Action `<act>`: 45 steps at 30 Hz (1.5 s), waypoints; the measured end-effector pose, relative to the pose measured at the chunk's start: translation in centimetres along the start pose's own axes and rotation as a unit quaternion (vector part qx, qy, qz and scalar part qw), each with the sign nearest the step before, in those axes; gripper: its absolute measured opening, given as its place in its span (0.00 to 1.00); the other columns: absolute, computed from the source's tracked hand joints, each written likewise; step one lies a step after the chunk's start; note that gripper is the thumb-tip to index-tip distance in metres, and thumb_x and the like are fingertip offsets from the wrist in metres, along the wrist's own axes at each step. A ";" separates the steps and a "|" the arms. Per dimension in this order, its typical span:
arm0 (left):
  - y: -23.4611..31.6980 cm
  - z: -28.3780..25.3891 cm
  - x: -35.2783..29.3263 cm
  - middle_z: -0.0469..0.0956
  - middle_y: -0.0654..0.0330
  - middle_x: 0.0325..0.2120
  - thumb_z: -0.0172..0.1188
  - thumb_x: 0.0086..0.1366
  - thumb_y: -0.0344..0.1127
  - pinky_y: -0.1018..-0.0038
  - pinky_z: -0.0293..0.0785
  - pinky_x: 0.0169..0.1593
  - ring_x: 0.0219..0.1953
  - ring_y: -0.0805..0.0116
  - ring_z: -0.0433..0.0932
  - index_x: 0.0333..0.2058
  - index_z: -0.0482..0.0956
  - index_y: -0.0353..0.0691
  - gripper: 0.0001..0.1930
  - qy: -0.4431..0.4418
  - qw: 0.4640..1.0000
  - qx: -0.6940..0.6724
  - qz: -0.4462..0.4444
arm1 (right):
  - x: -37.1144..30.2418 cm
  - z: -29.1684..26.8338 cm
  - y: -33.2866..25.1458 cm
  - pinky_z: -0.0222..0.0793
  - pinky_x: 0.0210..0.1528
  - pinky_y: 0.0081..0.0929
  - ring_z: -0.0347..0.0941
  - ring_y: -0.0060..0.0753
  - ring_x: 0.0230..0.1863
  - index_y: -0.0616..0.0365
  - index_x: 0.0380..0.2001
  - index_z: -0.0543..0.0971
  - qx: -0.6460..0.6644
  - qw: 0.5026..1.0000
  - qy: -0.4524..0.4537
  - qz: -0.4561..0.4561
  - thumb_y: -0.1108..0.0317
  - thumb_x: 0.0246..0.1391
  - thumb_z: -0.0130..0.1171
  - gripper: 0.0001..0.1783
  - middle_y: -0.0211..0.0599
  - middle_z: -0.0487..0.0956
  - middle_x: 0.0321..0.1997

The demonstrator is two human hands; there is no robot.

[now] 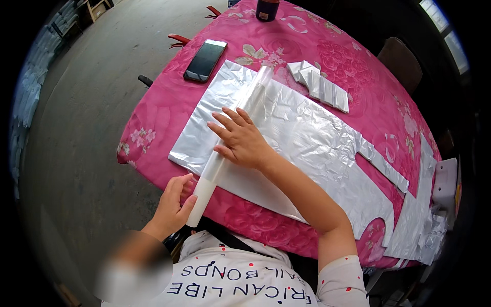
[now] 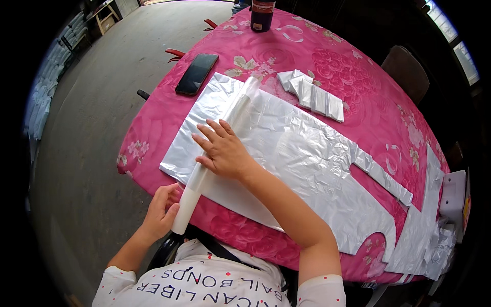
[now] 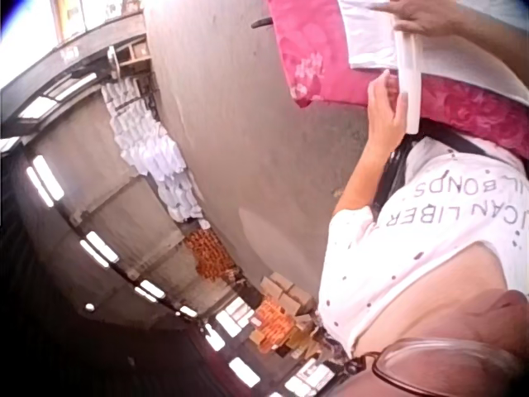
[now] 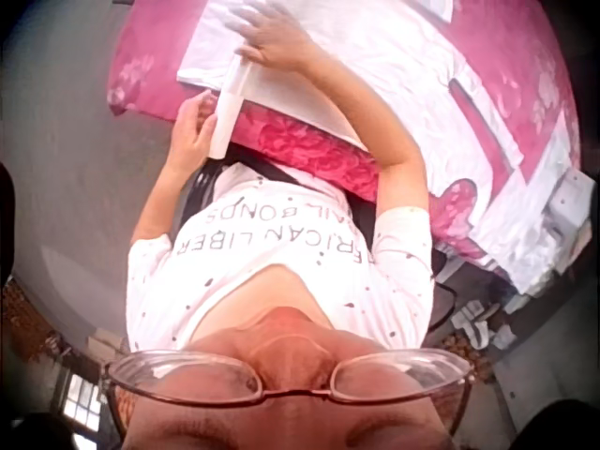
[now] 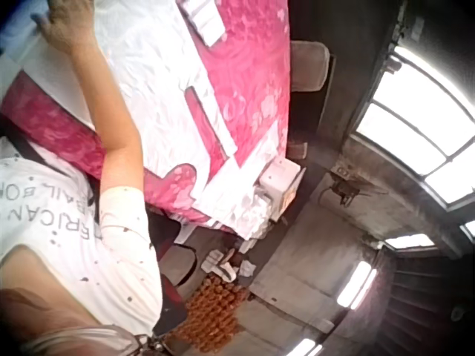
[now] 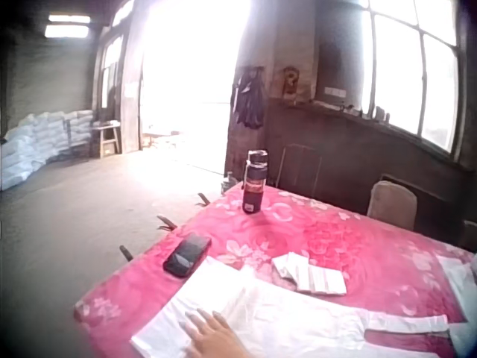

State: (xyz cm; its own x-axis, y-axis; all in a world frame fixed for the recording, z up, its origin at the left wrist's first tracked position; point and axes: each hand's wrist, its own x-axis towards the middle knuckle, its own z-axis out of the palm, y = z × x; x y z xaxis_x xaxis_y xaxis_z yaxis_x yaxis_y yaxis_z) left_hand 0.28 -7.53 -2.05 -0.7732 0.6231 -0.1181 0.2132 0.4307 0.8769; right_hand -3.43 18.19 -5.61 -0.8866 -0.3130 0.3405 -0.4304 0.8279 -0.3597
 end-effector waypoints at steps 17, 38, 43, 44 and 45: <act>-0.7 1.3 -0.4 0.74 0.56 0.36 0.65 0.48 0.43 0.74 0.77 0.37 0.34 0.69 0.76 0.54 0.63 0.31 0.37 -0.197 0.811 -0.537 -0.119 | 2.2 -0.3 -6.1 0.61 0.55 0.35 0.65 0.38 0.51 0.65 0.56 0.56 0.737 0.561 0.261 0.272 0.63 0.46 0.60 0.37 0.45 0.66 0.50; 4.1 9.4 3.0 0.73 0.59 0.28 0.50 0.61 0.57 0.76 0.72 0.31 0.27 0.74 0.73 0.49 0.65 0.35 0.30 -0.262 0.886 -0.364 -0.114 | -9.0 -5.1 -7.8 0.72 0.37 0.27 0.73 0.28 0.34 0.65 0.49 0.59 0.656 0.563 0.342 0.367 0.67 0.45 0.63 0.31 0.38 0.72 0.32; 3.2 9.3 2.2 0.73 0.60 0.24 0.44 0.66 0.52 0.76 0.72 0.26 0.22 0.74 0.73 0.45 0.66 0.37 0.22 -0.306 0.873 -0.302 -0.232 | -10.6 -3.7 -7.1 0.73 0.37 0.29 0.73 0.30 0.34 0.67 0.49 0.61 0.687 0.526 0.327 0.380 0.68 0.46 0.64 0.31 0.40 0.73 0.34; 3.3 9.0 1.9 0.72 0.61 0.22 0.44 0.66 0.52 0.76 0.72 0.24 0.19 0.73 0.73 0.42 0.67 0.38 0.20 -0.316 0.864 -0.305 -0.248 | -11.3 -3.8 -5.6 0.73 0.41 0.29 0.73 0.29 0.37 0.66 0.47 0.64 0.695 0.525 0.313 0.377 0.65 0.46 0.64 0.29 0.40 0.73 0.36; 2.9 8.6 1.5 0.72 0.61 0.23 0.45 0.66 0.51 0.75 0.72 0.25 0.20 0.73 0.73 0.42 0.67 0.38 0.20 -0.329 0.858 -0.293 -0.263 | -12.4 -4.4 -3.7 0.72 0.42 0.28 0.72 0.27 0.38 0.65 0.47 0.65 0.671 0.544 0.309 0.397 0.63 0.47 0.63 0.28 0.38 0.74 0.37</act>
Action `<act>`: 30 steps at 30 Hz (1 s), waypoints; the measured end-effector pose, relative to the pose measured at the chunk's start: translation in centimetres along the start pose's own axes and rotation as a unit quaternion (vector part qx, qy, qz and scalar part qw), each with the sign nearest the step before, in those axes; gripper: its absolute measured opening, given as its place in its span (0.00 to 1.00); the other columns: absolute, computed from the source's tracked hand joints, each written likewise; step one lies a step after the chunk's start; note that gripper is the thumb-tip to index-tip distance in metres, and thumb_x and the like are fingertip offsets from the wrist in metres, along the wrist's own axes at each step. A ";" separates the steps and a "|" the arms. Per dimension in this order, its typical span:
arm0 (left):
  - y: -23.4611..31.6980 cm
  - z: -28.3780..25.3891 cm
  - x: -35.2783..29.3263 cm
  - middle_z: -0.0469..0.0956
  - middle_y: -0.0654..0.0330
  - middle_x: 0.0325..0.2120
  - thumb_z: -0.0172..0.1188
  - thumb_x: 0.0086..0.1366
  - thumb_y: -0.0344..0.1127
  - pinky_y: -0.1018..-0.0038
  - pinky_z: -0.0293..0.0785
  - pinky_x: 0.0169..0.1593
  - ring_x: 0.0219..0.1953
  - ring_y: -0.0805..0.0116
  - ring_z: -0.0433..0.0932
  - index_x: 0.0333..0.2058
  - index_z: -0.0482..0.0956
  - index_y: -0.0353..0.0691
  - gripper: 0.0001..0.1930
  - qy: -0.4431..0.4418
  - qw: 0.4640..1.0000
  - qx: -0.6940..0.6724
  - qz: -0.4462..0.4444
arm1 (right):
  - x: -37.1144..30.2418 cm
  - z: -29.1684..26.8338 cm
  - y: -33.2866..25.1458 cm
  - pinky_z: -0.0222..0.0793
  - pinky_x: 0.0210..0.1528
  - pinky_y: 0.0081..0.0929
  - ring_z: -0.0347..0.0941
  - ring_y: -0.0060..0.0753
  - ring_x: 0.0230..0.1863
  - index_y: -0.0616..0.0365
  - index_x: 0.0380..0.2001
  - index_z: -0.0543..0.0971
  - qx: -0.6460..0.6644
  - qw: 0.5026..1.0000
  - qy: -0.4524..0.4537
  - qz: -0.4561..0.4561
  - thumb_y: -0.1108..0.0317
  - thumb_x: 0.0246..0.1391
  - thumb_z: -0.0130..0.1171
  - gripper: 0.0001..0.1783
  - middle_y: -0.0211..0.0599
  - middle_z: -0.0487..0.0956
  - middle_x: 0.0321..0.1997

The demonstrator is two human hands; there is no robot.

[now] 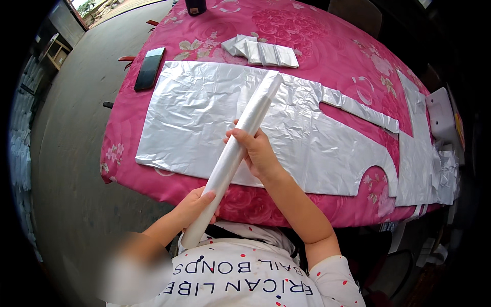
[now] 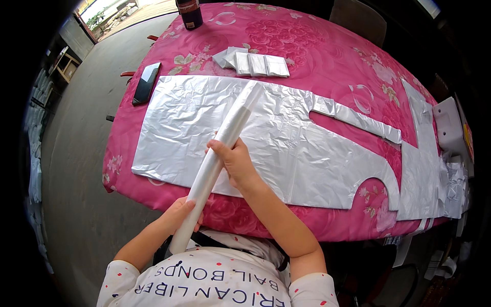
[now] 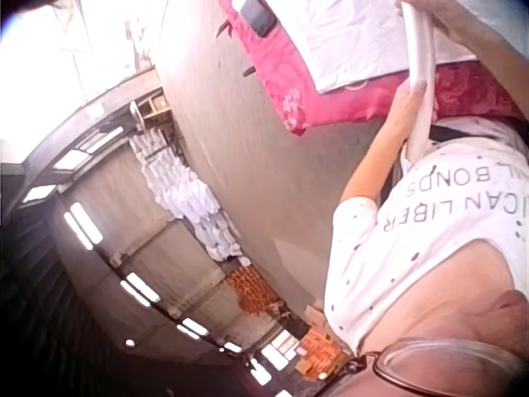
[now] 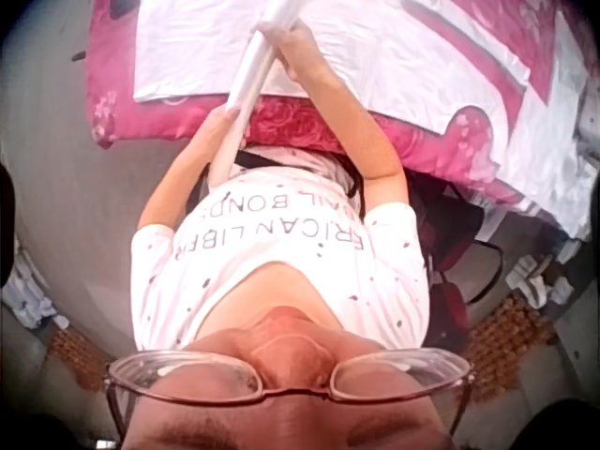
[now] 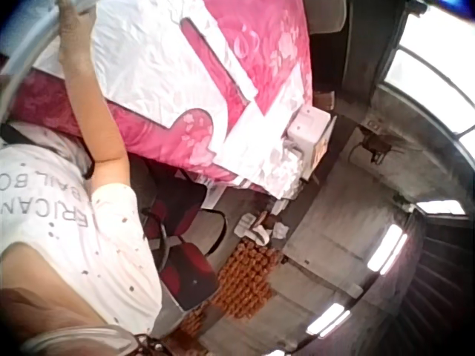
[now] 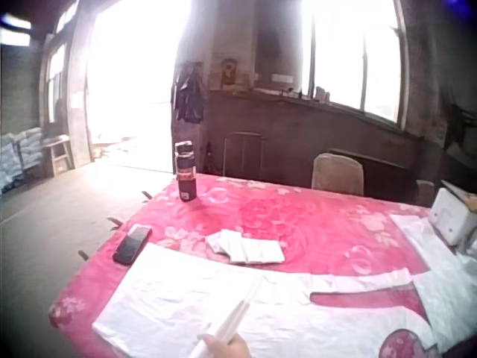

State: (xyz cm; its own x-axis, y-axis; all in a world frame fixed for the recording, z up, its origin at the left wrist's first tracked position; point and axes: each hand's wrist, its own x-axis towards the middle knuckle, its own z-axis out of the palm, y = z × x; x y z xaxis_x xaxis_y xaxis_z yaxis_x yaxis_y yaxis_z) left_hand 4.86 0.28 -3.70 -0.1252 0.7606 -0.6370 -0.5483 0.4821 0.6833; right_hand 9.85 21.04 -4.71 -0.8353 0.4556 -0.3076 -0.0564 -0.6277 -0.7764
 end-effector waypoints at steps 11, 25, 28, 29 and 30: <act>-3.3 -2.5 -4.1 0.71 0.62 0.24 0.51 0.65 0.45 0.75 0.73 0.28 0.22 0.75 0.72 0.42 0.68 0.37 0.16 0.031 0.993 0.074 -0.083 | 3.5 -7.5 -7.7 0.61 0.28 0.14 0.66 0.14 0.26 0.60 0.39 0.77 -0.335 0.941 0.047 -0.005 0.57 0.54 0.54 0.17 0.27 0.77 0.32; -2.6 -2.7 -4.7 0.78 0.57 0.30 0.62 0.56 0.39 0.74 0.73 0.33 0.27 0.76 0.75 0.44 0.74 0.36 0.19 0.033 0.975 0.168 -0.139 | 2.3 -10.4 -10.5 0.63 0.25 0.19 0.67 0.18 0.21 0.64 0.25 0.77 -0.525 0.850 0.032 -0.018 0.65 0.49 0.61 0.11 0.30 0.75 0.20; -2.4 -2.9 -5.3 0.79 0.57 0.32 0.64 0.54 0.41 0.74 0.73 0.37 0.30 0.73 0.76 0.45 0.74 0.36 0.22 0.034 0.966 0.217 -0.135 | 2.8 -18.0 -14.1 0.63 0.25 0.22 0.67 0.20 0.21 0.66 0.24 0.76 -0.573 0.794 0.161 -0.120 0.66 0.48 0.61 0.11 0.32 0.75 0.20; -2.4 -3.1 -5.5 0.79 0.58 0.32 0.65 0.54 0.41 0.74 0.72 0.38 0.31 0.72 0.76 0.45 0.74 0.36 0.23 0.029 0.962 0.240 -0.130 | 2.5 -20.6 -15.5 0.63 0.24 0.23 0.67 0.20 0.20 0.66 0.24 0.76 -0.600 0.757 0.207 -0.153 0.66 0.49 0.61 0.11 0.33 0.75 0.19; -2.4 -3.3 -5.7 0.79 0.58 0.32 0.66 0.53 0.41 0.74 0.72 0.40 0.32 0.71 0.77 0.45 0.74 0.35 0.23 0.025 0.957 0.260 -0.126 | 2.0 -22.8 -16.7 0.62 0.24 0.23 0.67 0.20 0.20 0.66 0.24 0.76 -0.624 0.717 0.249 -0.183 0.66 0.49 0.60 0.11 0.33 0.75 0.19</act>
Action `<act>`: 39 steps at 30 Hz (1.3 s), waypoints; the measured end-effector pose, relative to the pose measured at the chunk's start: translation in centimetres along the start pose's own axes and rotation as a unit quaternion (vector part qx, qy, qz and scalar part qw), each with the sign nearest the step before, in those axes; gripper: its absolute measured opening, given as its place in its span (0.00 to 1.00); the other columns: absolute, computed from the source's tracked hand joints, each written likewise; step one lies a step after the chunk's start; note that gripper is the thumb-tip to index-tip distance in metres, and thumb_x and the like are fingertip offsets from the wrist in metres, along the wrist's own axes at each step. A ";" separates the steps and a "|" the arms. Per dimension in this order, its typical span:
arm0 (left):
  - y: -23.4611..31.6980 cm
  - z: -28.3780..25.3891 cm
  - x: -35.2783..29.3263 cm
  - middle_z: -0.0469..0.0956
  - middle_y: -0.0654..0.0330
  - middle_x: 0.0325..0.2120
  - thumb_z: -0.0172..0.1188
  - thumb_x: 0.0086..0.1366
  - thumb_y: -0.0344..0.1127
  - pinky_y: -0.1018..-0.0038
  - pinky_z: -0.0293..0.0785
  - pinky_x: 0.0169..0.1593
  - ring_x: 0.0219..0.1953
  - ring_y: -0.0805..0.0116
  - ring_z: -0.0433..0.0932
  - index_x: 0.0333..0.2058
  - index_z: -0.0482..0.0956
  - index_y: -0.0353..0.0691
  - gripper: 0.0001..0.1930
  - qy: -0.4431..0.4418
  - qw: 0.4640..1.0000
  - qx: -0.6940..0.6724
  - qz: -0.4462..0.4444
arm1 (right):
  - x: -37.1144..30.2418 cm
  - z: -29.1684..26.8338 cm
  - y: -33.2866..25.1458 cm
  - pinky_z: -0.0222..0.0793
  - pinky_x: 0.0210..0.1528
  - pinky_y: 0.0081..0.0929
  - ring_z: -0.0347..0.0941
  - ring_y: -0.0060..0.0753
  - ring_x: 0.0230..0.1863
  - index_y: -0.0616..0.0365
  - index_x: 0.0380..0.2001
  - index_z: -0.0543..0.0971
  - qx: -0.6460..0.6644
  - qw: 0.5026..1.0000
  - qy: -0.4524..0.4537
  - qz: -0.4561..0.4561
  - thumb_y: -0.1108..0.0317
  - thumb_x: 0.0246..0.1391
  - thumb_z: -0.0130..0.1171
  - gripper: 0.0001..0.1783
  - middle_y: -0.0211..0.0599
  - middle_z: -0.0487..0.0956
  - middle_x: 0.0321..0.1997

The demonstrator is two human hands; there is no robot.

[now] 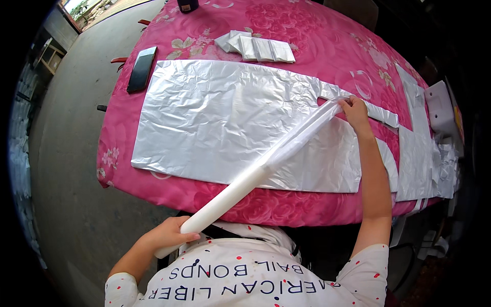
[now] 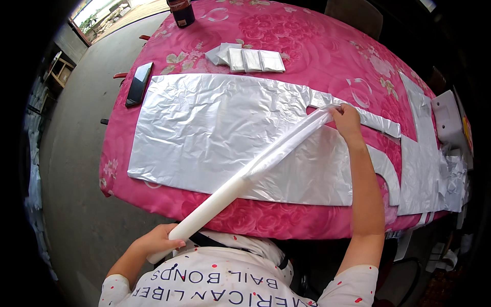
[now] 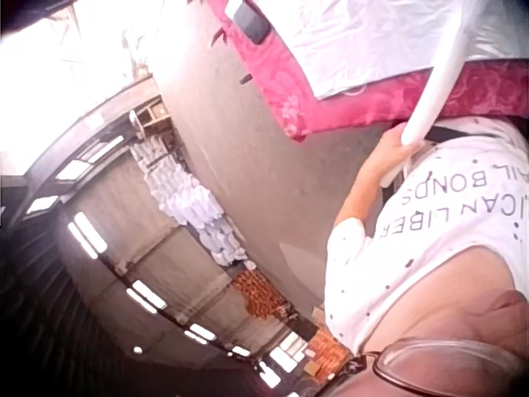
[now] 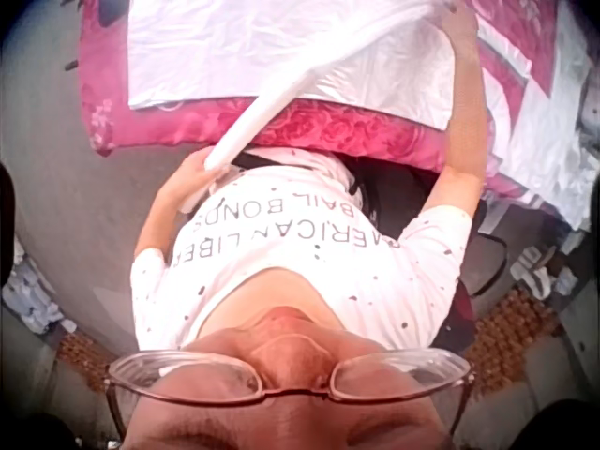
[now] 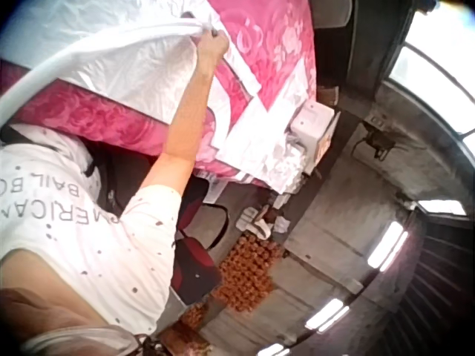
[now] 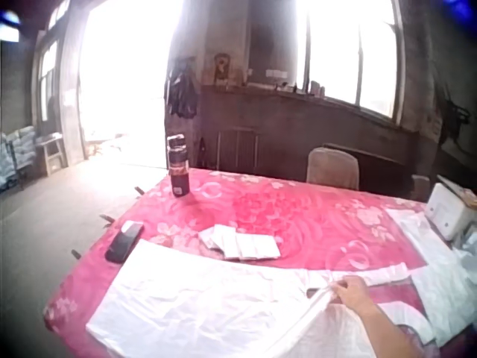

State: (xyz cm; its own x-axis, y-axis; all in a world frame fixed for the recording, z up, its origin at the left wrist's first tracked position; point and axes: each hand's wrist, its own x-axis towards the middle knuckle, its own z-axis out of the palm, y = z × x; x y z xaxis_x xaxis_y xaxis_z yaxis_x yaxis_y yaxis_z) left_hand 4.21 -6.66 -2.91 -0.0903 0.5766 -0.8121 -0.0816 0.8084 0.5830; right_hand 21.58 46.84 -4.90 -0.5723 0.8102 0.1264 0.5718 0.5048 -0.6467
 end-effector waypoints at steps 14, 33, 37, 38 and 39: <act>15.1 -4.1 5.8 0.78 0.58 0.32 0.68 0.44 0.39 0.66 0.72 0.40 0.37 0.61 0.77 0.41 0.75 0.41 0.23 0.153 0.756 0.524 0.361 | -0.1 4.6 -6.3 0.65 0.31 0.18 0.67 0.16 0.27 0.65 0.32 0.77 0.170 0.974 -0.150 -0.022 0.67 0.53 0.58 0.10 0.28 0.77 0.26; 9.8 2.8 11.0 0.53 0.44 0.62 0.44 0.57 0.66 0.60 0.44 0.66 0.65 0.51 0.51 0.58 0.58 0.27 0.45 0.158 0.662 0.577 0.452 | -4.0 7.8 -12.5 0.68 0.41 0.29 0.72 0.34 0.37 0.61 0.39 0.76 0.127 0.988 -0.044 -0.080 0.68 0.52 0.57 0.12 0.42 0.73 0.42; 9.7 5.5 10.7 0.54 0.45 0.62 0.43 0.57 0.67 0.59 0.44 0.65 0.65 0.52 0.51 0.59 0.57 0.29 0.45 0.192 0.684 0.563 0.422 | -13.9 7.8 -14.1 0.63 0.50 0.36 0.67 0.44 0.46 0.55 0.53 0.71 0.010 0.952 -0.157 -0.264 0.70 0.49 0.58 0.25 0.43 0.71 0.47; 9.7 5.8 10.6 0.54 0.45 0.62 0.42 0.57 0.67 0.59 0.43 0.65 0.65 0.52 0.50 0.59 0.56 0.29 0.46 0.199 0.688 0.561 0.415 | -14.9 7.7 -13.8 0.63 0.49 0.36 0.67 0.44 0.46 0.54 0.53 0.70 -0.028 0.950 -0.150 -0.274 0.69 0.48 0.58 0.26 0.43 0.71 0.47; 9.7 5.9 10.6 0.53 0.46 0.62 0.42 0.57 0.67 0.58 0.43 0.65 0.65 0.53 0.50 0.60 0.55 0.29 0.46 0.193 0.686 0.567 0.412 | -15.7 7.5 -13.6 0.63 0.48 0.37 0.67 0.44 0.46 0.53 0.54 0.69 -0.066 0.946 -0.144 -0.283 0.69 0.48 0.58 0.27 0.43 0.71 0.46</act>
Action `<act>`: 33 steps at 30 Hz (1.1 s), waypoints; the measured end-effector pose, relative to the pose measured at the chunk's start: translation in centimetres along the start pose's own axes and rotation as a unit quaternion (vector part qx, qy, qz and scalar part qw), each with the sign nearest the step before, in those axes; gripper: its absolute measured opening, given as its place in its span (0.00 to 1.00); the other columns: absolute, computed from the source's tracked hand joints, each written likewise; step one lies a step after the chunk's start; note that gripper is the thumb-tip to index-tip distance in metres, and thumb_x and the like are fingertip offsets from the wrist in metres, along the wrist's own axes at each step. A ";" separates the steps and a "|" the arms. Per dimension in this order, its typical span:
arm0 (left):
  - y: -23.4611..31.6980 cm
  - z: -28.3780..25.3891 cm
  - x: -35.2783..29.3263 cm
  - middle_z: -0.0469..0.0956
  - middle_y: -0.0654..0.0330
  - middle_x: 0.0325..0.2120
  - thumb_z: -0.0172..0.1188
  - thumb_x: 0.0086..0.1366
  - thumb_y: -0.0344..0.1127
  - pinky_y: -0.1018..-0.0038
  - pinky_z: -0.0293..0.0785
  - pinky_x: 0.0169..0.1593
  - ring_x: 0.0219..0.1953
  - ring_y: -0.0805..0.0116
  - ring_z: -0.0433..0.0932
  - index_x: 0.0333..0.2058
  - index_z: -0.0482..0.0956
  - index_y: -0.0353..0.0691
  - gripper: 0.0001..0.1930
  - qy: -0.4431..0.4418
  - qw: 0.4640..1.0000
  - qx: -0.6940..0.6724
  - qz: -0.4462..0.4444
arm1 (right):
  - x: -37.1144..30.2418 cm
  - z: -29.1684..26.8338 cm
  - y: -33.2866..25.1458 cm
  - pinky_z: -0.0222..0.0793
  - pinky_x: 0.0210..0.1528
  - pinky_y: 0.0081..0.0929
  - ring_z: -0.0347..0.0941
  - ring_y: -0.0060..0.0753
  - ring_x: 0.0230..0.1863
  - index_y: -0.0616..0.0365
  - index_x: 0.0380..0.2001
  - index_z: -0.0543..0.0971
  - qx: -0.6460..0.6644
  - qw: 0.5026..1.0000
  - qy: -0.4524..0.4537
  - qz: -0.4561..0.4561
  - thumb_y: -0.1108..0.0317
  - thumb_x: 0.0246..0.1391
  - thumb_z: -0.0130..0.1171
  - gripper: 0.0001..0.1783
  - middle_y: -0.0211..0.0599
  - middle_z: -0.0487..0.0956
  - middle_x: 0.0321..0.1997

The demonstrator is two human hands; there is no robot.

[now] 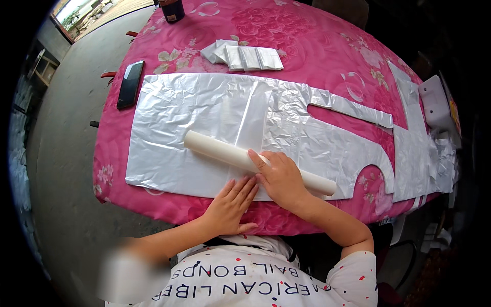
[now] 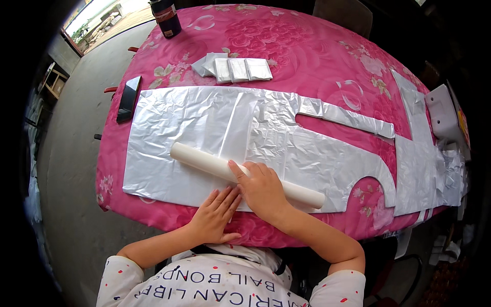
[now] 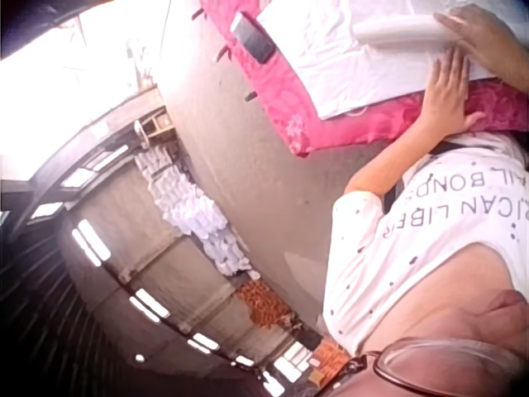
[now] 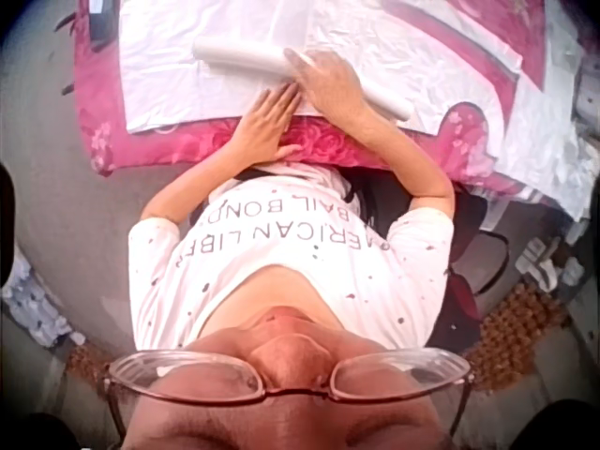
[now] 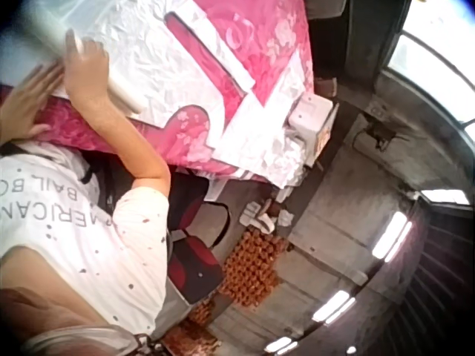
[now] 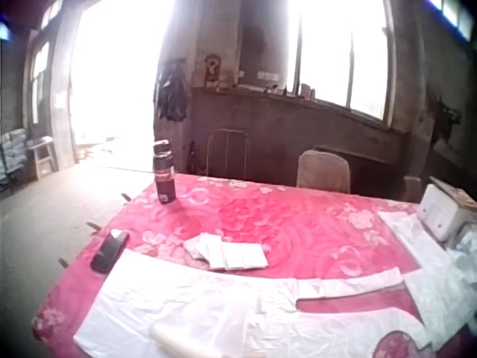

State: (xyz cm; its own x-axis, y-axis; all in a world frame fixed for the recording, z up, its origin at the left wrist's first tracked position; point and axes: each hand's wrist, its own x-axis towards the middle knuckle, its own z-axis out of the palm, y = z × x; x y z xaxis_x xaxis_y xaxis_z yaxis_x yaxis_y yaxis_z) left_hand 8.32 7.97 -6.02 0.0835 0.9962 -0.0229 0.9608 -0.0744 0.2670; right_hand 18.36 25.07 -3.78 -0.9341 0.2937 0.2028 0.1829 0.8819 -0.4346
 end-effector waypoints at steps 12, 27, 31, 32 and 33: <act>-3.1 -1.2 0.0 0.49 0.50 0.64 0.47 0.55 0.64 0.60 0.39 0.66 0.67 0.56 0.46 0.62 0.51 0.33 0.46 -0.026 0.995 -0.030 0.090 | -0.9 -5.7 10.0 0.63 0.49 0.36 0.66 0.44 0.44 0.48 0.57 0.68 -0.124 0.978 0.127 0.110 0.74 0.43 0.60 0.33 0.38 0.72 0.44; -2.8 -1.9 -1.1 0.49 0.52 0.64 0.56 0.54 0.53 0.61 0.43 0.66 0.67 0.56 0.46 0.61 0.55 0.36 0.40 -0.092 0.980 -0.078 0.159 | 8.5 0.5 6.5 0.61 0.54 0.37 0.67 0.41 0.50 0.48 0.54 0.71 -0.083 0.988 0.111 -0.067 0.78 0.41 0.59 0.32 0.34 0.73 0.49; -5.8 -2.9 -0.9 0.52 0.53 0.63 0.56 0.54 0.42 0.63 0.46 0.66 0.66 0.59 0.49 0.60 0.58 0.38 0.35 -0.104 0.963 -0.042 0.243 | 10.2 0.4 7.4 0.59 0.58 0.38 0.66 0.42 0.54 0.53 0.52 0.72 -0.083 0.983 0.154 -0.060 0.78 0.43 0.55 0.28 0.38 0.72 0.51; -6.2 -3.4 -0.7 0.54 0.53 0.63 0.54 0.54 0.38 0.64 0.47 0.66 0.65 0.60 0.52 0.59 0.59 0.37 0.33 -0.105 0.964 -0.068 0.236 | 10.2 0.6 7.2 0.59 0.58 0.38 0.65 0.43 0.55 0.54 0.51 0.73 -0.091 0.978 0.176 -0.066 0.79 0.44 0.54 0.26 0.39 0.72 0.52; -6.3 -3.2 -0.7 0.56 0.53 0.62 0.53 0.54 0.37 0.65 0.49 0.66 0.64 0.60 0.54 0.58 0.60 0.37 0.31 -0.092 0.965 -0.051 0.241 | 9.6 0.6 6.7 0.59 0.59 0.38 0.64 0.43 0.56 0.55 0.51 0.73 -0.048 0.985 0.141 -0.084 0.80 0.43 0.53 0.26 0.41 0.72 0.52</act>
State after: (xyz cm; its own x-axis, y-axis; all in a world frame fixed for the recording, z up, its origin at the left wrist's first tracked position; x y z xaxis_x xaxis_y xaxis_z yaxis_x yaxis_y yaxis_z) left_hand 1.39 7.87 -4.63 0.5692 0.8212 -0.0405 0.7678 -0.5133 0.3835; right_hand 10.38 33.55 -5.26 -0.8343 0.2199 0.5055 0.0745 0.9536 -0.2919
